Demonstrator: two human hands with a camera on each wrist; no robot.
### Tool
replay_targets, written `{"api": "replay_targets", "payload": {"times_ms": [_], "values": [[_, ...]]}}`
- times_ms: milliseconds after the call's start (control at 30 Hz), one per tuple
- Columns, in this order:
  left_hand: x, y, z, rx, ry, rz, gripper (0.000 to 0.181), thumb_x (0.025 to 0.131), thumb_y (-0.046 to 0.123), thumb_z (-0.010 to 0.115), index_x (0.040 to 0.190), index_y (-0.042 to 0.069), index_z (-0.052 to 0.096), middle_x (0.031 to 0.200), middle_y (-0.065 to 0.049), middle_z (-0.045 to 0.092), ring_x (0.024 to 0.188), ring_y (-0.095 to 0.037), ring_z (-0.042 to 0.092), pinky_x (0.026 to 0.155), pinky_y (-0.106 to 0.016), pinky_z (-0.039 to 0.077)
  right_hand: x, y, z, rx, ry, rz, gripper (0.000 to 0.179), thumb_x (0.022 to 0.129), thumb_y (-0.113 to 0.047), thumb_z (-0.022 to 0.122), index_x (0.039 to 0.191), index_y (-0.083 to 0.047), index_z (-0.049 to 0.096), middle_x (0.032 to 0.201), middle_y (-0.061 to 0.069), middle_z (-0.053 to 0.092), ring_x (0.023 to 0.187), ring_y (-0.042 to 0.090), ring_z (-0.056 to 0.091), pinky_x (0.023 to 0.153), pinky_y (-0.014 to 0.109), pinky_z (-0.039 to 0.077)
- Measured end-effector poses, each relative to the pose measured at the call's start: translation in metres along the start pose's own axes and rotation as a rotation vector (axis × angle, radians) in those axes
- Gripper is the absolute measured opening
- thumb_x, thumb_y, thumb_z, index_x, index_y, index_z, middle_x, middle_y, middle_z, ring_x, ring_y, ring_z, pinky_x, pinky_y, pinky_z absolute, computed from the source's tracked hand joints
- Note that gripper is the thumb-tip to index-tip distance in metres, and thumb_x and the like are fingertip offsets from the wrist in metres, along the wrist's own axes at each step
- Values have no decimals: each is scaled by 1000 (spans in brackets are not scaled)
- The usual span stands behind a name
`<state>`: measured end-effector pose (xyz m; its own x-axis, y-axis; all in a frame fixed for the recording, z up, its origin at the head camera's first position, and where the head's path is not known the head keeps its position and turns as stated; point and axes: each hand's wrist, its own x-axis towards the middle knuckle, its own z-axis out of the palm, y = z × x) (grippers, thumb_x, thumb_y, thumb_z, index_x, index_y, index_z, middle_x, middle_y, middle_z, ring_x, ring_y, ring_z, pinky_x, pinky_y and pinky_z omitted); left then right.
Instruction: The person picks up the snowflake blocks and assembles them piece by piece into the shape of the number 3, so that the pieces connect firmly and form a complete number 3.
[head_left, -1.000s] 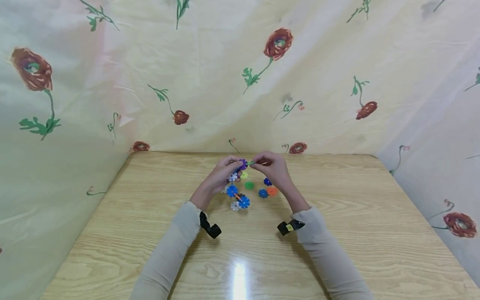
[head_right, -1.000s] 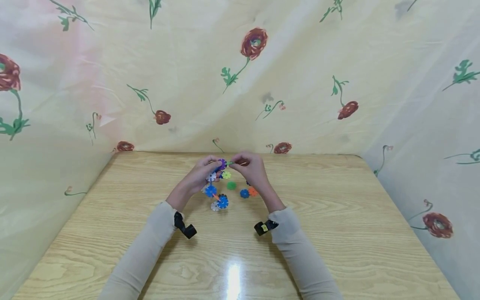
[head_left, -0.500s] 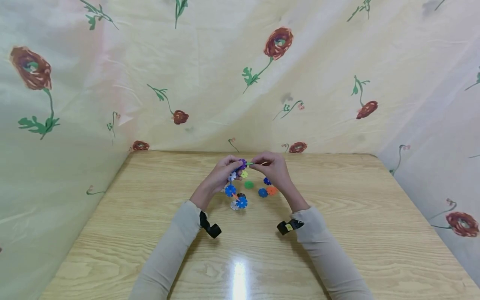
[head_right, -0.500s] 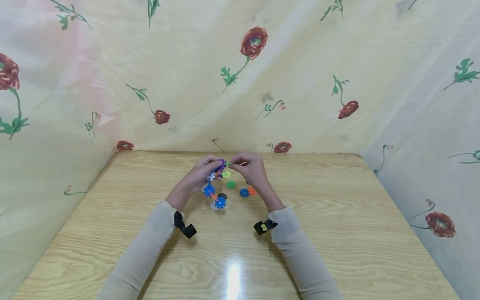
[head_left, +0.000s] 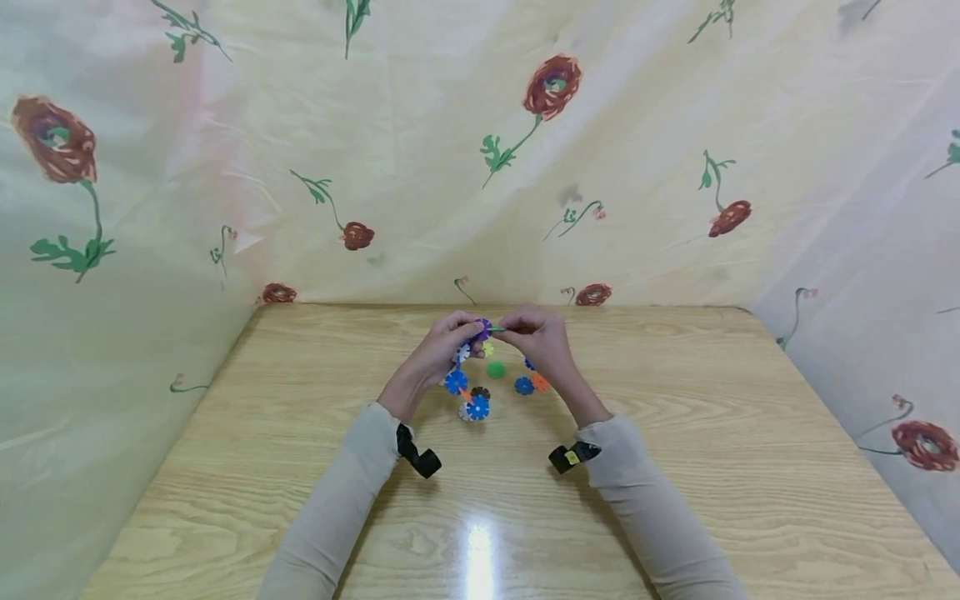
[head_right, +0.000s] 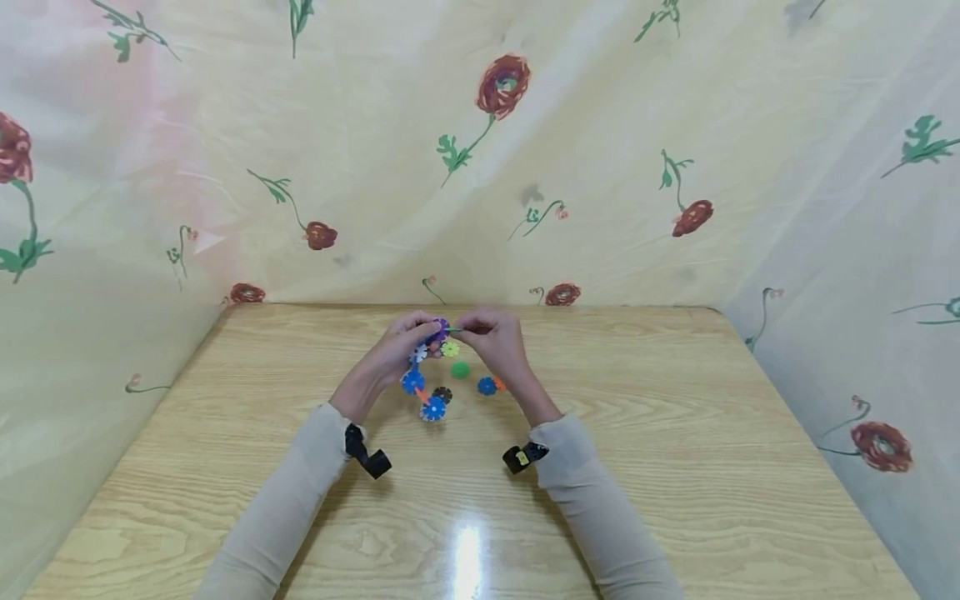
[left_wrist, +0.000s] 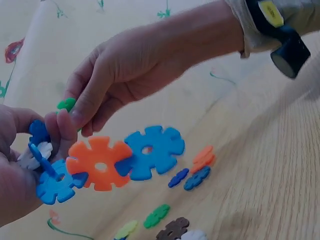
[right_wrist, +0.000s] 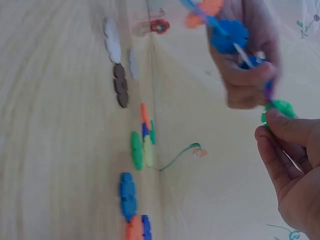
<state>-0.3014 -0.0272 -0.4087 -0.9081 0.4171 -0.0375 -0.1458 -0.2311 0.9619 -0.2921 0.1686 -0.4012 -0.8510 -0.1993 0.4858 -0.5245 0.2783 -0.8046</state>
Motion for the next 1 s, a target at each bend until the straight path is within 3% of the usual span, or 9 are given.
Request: {"api": "replay_targets", "payload": {"times_ms": [233, 533, 767, 1000], "values": [[0, 0, 5, 20, -17, 45, 7, 109, 8, 45, 108, 5, 51, 88, -2, 57, 70, -8, 59, 69, -20, 58, -1, -2, 0, -21, 26, 52, 5, 86, -1, 79, 91, 2, 79, 89, 21, 76, 72, 3, 68, 67, 16, 56], [0, 0, -2, 38, 20, -30, 10, 107, 10, 47, 112, 3, 52, 91, -4, 58, 75, -11, 60, 70, -20, 59, 0, -5, 5, -78, 29, 153, 13, 84, -5, 83, 90, 1, 74, 88, 20, 74, 73, 12, 66, 66, 16, 55], [0, -1, -11, 128, -61, -85, 10, 103, 2, 47, 107, 0, 55, 92, -8, 59, 76, -12, 61, 70, -22, 58, 1, -5, 6, -86, -71, 211, 12, 84, -3, 82, 87, 1, 71, 88, 18, 73, 75, 16, 67, 67, 19, 56], [0, -6, -17, 198, -118, -79, 11, 105, 11, 52, 102, 6, 60, 91, -8, 61, 79, -14, 60, 77, -28, 56, 0, -1, 8, -100, -130, 219, 10, 86, -3, 80, 88, -1, 71, 89, 16, 73, 77, 15, 68, 69, 23, 58]]}}
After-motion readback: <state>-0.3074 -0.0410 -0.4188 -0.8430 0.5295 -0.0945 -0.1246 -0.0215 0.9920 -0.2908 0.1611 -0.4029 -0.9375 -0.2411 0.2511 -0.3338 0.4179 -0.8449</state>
